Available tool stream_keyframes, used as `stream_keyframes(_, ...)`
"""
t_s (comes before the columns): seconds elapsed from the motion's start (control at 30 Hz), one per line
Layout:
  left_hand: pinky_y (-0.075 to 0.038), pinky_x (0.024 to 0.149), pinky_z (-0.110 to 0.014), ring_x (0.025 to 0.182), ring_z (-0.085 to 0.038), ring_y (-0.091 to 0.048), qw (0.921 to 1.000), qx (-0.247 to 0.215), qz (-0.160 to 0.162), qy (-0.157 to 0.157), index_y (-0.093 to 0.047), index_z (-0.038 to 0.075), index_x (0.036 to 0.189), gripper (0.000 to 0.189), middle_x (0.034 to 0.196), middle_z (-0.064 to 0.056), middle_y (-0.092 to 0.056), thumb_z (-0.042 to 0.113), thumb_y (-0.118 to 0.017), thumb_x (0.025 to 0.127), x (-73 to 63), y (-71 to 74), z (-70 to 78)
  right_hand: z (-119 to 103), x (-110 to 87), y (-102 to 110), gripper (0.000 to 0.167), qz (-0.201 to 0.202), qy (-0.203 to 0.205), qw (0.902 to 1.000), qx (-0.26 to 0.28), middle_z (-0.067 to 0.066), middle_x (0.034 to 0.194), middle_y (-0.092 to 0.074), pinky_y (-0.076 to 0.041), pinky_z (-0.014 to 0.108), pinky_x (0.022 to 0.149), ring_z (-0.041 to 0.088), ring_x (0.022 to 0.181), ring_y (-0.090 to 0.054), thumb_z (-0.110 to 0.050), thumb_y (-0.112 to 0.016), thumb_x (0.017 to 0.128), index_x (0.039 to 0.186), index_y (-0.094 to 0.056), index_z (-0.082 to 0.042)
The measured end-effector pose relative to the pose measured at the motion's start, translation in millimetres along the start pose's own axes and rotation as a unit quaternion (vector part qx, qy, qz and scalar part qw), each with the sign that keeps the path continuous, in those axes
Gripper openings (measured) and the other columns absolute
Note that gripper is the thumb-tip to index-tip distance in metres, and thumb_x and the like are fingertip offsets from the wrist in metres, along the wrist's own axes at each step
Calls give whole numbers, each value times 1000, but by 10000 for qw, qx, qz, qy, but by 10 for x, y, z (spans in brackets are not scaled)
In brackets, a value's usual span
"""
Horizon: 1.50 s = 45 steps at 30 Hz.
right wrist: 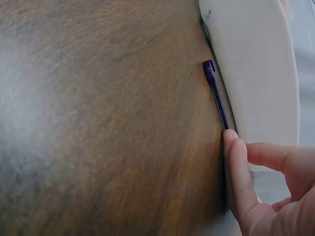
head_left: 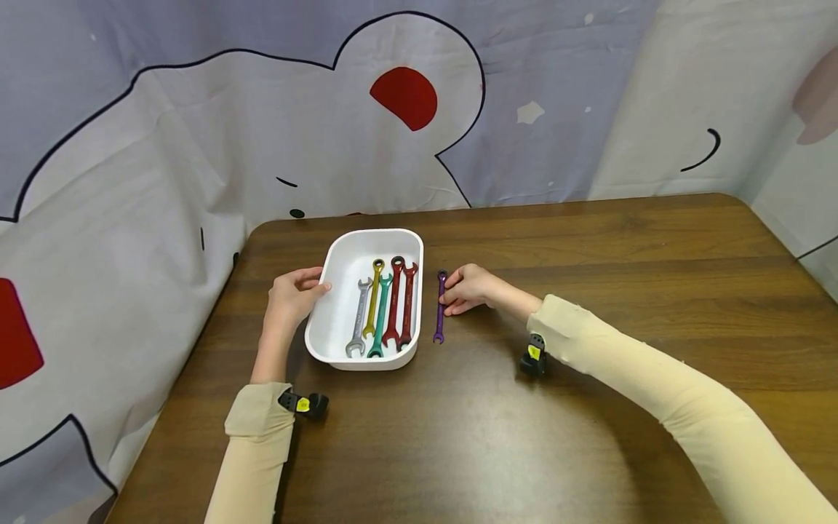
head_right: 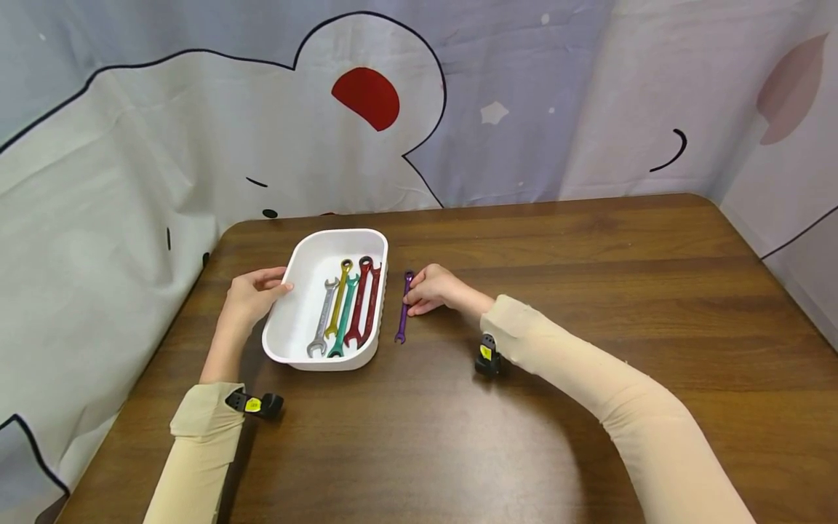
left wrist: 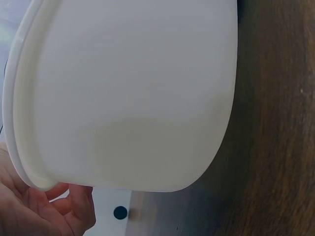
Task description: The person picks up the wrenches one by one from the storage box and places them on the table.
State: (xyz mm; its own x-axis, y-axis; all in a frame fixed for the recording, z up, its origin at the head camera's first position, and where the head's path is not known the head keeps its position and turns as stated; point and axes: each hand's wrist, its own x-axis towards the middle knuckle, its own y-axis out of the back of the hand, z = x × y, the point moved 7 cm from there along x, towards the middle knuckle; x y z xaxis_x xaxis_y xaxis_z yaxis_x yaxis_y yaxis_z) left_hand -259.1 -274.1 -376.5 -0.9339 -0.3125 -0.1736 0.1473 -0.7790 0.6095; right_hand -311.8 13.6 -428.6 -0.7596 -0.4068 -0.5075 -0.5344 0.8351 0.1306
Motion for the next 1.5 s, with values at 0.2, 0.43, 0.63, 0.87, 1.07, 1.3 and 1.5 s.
stream_keyframes(0.2,-51,95,-44,111,-32,-61,10000,18,1,-52,-56,8,134,43,124,-19,-63,18,-63,93,13,-6,-12,-17,-39,1,24,-51,15,9999,-153,7,72,-64,-56,20,60,11,55,-65,6,-58,89,111,-49,10)
stream_keyframes(0.43,-51,94,-44,110,-32,-61,10000,52,38,-52,-56,8,133,42,123,-19,-64,18,-63,93,11,-3,-7,-20,-90,6,16,-65,23,9996,-265,6,69,-59,-56,20,60,10,56,-64,1,-54,93,108,-52,8)
stream_keyframes(0.63,-51,94,-44,110,-32,-61,10000,79,23,-24,-56,8,134,43,123,-19,-63,19,-63,93,-5,-4,0,-16,-112,13,18,-79,74,9994,-334,6,73,-58,-56,21,61,10,58,-64,-1,-54,93,108,-52,8)
stream_keyframes(0.87,-51,93,-43,110,-31,-62,9999,117,20,-52,-57,7,133,43,123,-19,-64,19,-64,93,-24,7,19,-57,-145,57,20,-53,242,9983,-521,5,77,-59,-56,22,62,10,61,-64,-3,-53,94,111,-54,8)
stream_keyframes(1.07,-51,94,-43,111,-32,-61,9999,107,30,-43,-57,7,133,43,124,-20,-63,18,-64,93,-17,9,24,-78,-145,88,26,-61,422,9968,-669,4,78,-60,-55,22,61,9,61,-63,-4,-53,93,116,-54,9)
stream_keyframes(1.3,-51,94,-44,110,-32,-62,9999,114,20,-1,-56,8,134,43,124,-19,-63,19,-63,93,-15,0,21,-134,-190,103,29,-22,537,9965,-644,3,76,-60,-55,22,61,8,60,-62,-2,-54,93,119,-53,11)
stream_keyframes(1.5,-51,93,-44,110,-31,-62,9999,104,37,33,-57,8,133,42,123,-19,-63,19,-64,93,-15,-5,24,-214,-239,109,30,57,605,9962,-629,2,75,-62,-56,24,63,8,60,-62,-2,-54,93,120,-54,12)
